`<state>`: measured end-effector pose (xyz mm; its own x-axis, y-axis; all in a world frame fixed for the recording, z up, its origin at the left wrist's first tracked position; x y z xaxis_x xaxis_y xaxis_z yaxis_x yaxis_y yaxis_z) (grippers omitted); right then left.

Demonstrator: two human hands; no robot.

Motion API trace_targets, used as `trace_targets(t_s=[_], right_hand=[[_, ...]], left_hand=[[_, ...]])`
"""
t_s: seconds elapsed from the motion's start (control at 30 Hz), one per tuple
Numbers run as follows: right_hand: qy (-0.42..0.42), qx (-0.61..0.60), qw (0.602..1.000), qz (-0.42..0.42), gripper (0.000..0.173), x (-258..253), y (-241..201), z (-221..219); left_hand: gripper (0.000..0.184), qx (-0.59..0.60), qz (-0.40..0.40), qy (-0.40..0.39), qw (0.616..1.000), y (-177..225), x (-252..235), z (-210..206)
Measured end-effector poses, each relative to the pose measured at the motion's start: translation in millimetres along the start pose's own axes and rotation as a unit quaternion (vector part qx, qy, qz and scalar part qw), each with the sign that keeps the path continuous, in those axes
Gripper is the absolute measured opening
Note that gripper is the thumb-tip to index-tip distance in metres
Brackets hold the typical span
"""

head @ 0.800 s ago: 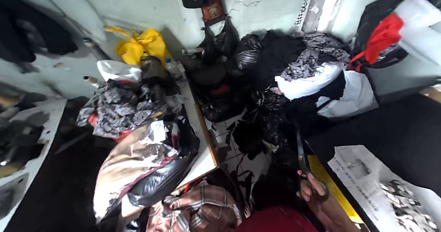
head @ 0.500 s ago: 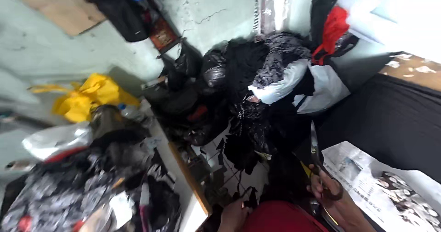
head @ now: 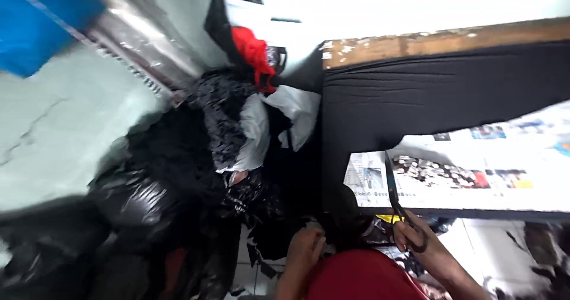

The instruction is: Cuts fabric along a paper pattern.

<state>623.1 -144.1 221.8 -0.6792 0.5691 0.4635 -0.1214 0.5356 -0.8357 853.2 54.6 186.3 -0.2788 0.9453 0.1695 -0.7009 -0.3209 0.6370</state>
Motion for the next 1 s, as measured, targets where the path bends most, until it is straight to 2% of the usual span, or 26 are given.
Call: trace_targets(t_s=[0.1,0.2,0.27,0.33,0.47,0.53,0.7,0.77,0.9,1.0], right_hand=[[0.057,-0.011,0.998,-0.015,0.064,22,20,-3],[0.114,-0.024,0.992,-0.043,0.067,39,50,-19],[0.146,-0.022,0.987,-0.067,0.06,48,70,-33],[0.159,-0.026,0.983,-0.087,0.062,59,88,-46],[0.146,-0.018,0.981,-0.125,0.075,80,119,-57],[0.133,-0.011,0.981,-0.142,0.08,88,133,-55],[0.09,0.029,0.975,-0.199,0.095,94,152,-42],[0.077,0.045,0.972,-0.216,0.101,95,158,-38],[0.047,0.041,0.972,-0.225,0.102,95,166,-34],[0.032,0.048,0.97,-0.234,0.103,86,166,-35]], left_hand=[[0.029,-0.041,-0.123,-0.047,0.99,1,-43,2],[0.027,-0.088,-0.242,-0.076,0.963,3,-80,-2],[0.025,-0.117,-0.317,-0.073,0.938,5,-98,-11],[0.024,-0.138,-0.371,-0.057,0.916,3,-110,-24],[0.022,-0.158,-0.378,-0.053,0.911,6,-128,-41],[0.017,-0.177,-0.392,-0.027,0.902,7,-131,-47],[0.014,-0.209,-0.39,-0.02,0.896,10,-137,-54],[0.017,-0.204,-0.368,-0.044,0.906,12,-140,-55],[0.028,-0.134,-0.275,-0.134,0.943,14,-150,-47],[0.028,-0.125,-0.269,-0.148,0.944,13,-152,-44]])
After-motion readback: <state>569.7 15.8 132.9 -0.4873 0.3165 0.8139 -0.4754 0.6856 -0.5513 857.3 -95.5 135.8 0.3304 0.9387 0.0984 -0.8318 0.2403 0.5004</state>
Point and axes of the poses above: each hand's wrist, its own x-axis away from the middle knuckle, its own z-axis out of the back of the hand, y = z × x, the point moved 5 cm from there along -x, towards the middle knuckle, and after that the axes turned 8 degrees about -z, right-handed, at the moved point
